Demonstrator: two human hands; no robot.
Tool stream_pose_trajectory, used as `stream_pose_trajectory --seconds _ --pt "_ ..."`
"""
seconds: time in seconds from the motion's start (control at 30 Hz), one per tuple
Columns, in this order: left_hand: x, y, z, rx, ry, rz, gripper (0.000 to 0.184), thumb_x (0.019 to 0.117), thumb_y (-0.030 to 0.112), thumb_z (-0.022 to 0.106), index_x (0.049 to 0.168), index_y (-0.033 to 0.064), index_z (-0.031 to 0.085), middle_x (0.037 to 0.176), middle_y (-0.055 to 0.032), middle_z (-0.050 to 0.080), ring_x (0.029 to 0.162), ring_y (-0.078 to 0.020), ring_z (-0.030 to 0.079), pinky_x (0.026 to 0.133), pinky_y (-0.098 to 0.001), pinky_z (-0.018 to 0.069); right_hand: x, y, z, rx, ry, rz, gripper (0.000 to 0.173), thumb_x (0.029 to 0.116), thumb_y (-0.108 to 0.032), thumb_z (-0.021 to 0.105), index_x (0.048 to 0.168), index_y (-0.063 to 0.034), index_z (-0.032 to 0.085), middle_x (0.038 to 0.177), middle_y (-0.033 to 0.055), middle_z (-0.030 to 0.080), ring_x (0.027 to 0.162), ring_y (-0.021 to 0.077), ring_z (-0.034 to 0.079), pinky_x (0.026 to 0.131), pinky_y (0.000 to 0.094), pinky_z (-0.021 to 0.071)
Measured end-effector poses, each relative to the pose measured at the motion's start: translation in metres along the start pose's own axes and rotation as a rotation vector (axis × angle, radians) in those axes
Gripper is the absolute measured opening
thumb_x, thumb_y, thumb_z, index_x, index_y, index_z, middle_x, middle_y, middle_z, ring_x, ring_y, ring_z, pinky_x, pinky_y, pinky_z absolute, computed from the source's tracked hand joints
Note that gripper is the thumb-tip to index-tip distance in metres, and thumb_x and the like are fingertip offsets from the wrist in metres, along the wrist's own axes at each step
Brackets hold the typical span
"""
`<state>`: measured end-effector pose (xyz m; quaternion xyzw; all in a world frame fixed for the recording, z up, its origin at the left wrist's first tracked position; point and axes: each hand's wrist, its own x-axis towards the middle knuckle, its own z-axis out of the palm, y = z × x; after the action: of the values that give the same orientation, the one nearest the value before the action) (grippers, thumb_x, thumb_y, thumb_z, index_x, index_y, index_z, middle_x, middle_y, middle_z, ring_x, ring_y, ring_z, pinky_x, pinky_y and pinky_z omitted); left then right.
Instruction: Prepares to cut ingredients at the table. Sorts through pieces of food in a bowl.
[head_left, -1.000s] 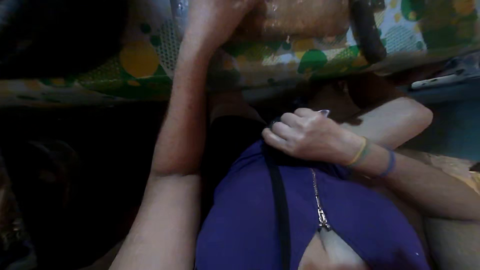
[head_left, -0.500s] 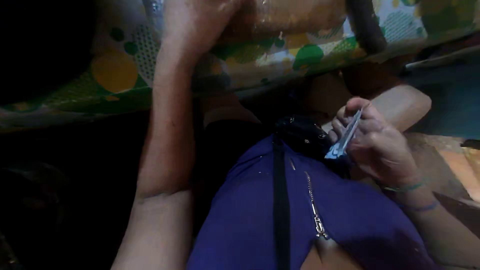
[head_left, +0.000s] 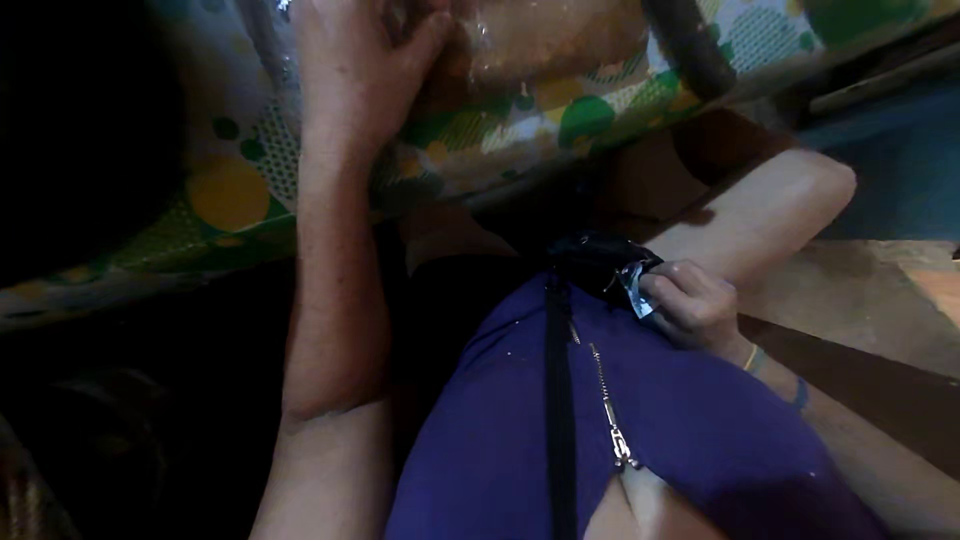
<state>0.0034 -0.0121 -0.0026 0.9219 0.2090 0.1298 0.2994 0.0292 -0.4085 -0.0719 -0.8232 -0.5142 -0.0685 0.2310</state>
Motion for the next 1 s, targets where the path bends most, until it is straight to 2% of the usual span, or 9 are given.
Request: stream_pose_trajectory --seconds 0.13,0.3,0.37,0.57,0.67,0.77,0.83,0.9,1.0 --pt "0.001 -0.002 0.001 0.025 -0.003 0.036 0.034 0.1015 0.039 0.062 0.116 0.0111 0.074 0.104 -0.0101 0.072 0.095 -0.0196 0.066 0.090 -0.0457 0.0504 0.008 -0.008 -0.012 -0.100 -0.321 -0.011 0.007 0.0871 0.005 0.064 0.089 0.0020 0.070 0.092 0.0233 0.067 0.076 0.0418 0.067 0.052 0.0490 0.0522" --pt "0.001 0.001 0.001 0.031 0.009 0.050 0.031 0.1022 0.036 0.061 0.116 0.0119 0.074 0.104 -0.0080 0.071 0.090 -0.0156 0.064 0.088 -0.0409 0.0501 0.027 -0.009 -0.050 0.270 -0.448 -0.015 0.032 0.0958 0.000 0.055 0.124 -0.0028 0.071 0.105 0.0182 0.072 0.083 0.0301 0.073 0.068 0.0410 0.0610" --pt "0.001 0.000 0.002 0.039 0.013 0.056 0.032 0.1024 0.037 0.060 0.116 0.0111 0.074 0.102 -0.0095 0.071 0.089 -0.0175 0.064 0.086 -0.0429 0.0501 0.027 -0.009 -0.046 0.357 -0.498 -0.001 0.031 0.0948 0.003 0.054 0.119 -0.0018 0.073 0.108 0.0169 0.074 0.094 0.0312 0.075 0.079 0.0436 0.0617" --pt "0.002 0.003 0.001 0.055 0.009 0.065 0.034 0.1029 0.039 0.059 0.118 0.0119 0.073 0.108 -0.0134 0.070 0.095 -0.0215 0.065 0.090 -0.0448 0.0494 0.032 -0.007 -0.021 0.427 -0.667 0.128 0.015 0.0886 0.011 0.054 0.098 0.0118 0.066 0.094 0.0293 0.068 0.093 0.0472 0.069 0.082 0.0599 0.0547" --pt "-0.002 -0.004 0.000 0.061 0.011 0.127 0.034 0.1038 0.035 0.057 0.121 0.0100 0.072 0.122 -0.0202 0.066 0.104 -0.0309 0.065 0.093 -0.0509 0.0493 0.031 -0.008 -0.025 0.561 -0.584 0.117 0.028 0.0867 0.011 0.053 0.109 0.0117 0.069 0.104 0.0280 0.072 0.097 0.0409 0.072 0.087 0.0529 0.0568" --pt "-0.006 -0.005 0.001 0.026 0.092 0.267 0.027 0.1035 0.025 0.061 0.114 0.0021 0.071 0.119 -0.0232 0.066 0.105 -0.0398 0.065 0.088 -0.0597 0.0519 0.037 -0.016 -0.041 0.668 -0.437 0.346 0.032 0.0970 -0.005 0.054 0.122 0.0059 0.070 0.115 0.0198 0.073 0.105 0.0231 0.072 0.093 0.0364 0.0567" --pt "-0.002 -0.009 0.004 0.004 0.151 0.311 0.025 0.1020 0.026 0.063 0.112 0.0049 0.073 0.116 -0.0202 0.068 0.106 -0.0412 0.066 0.086 -0.0646 0.0529 0.042 -0.024 -0.037 0.615 -0.312 0.444 0.027 0.0977 -0.023 0.066 0.109 0.0002 0.075 0.098 0.0133 0.076 0.089 0.0187 0.074 0.082 0.0381 0.0605" --pt "0.003 -0.007 0.007 -0.023 0.165 0.297 0.023 0.0989 0.022 0.067 0.111 0.0042 0.075 0.115 -0.0232 0.069 0.104 -0.0453 0.067 0.084 -0.0682 0.0522 0.050 -0.032 -0.029 0.436 -0.277 0.482 0.031 0.0958 -0.031 0.071 0.099 -0.0011 0.076 0.088 0.0144 0.076 0.082 0.0279 0.074 0.074 0.0526 0.0592" --pt "0.001 0.001 0.003 -0.039 0.172 0.295 0.021 0.0951 0.016 0.070 0.108 0.0010 0.075 0.114 -0.0273 0.069 0.102 -0.0489 0.067 0.083 -0.0686 0.0522 0.060 -0.042 -0.024 0.128 -0.137 0.373 0.020 0.0938 -0.018 0.068 0.088 -0.0010 0.075 0.076 0.0145 0.073 0.069 0.0302 0.074 0.059 0.0528 0.0582"
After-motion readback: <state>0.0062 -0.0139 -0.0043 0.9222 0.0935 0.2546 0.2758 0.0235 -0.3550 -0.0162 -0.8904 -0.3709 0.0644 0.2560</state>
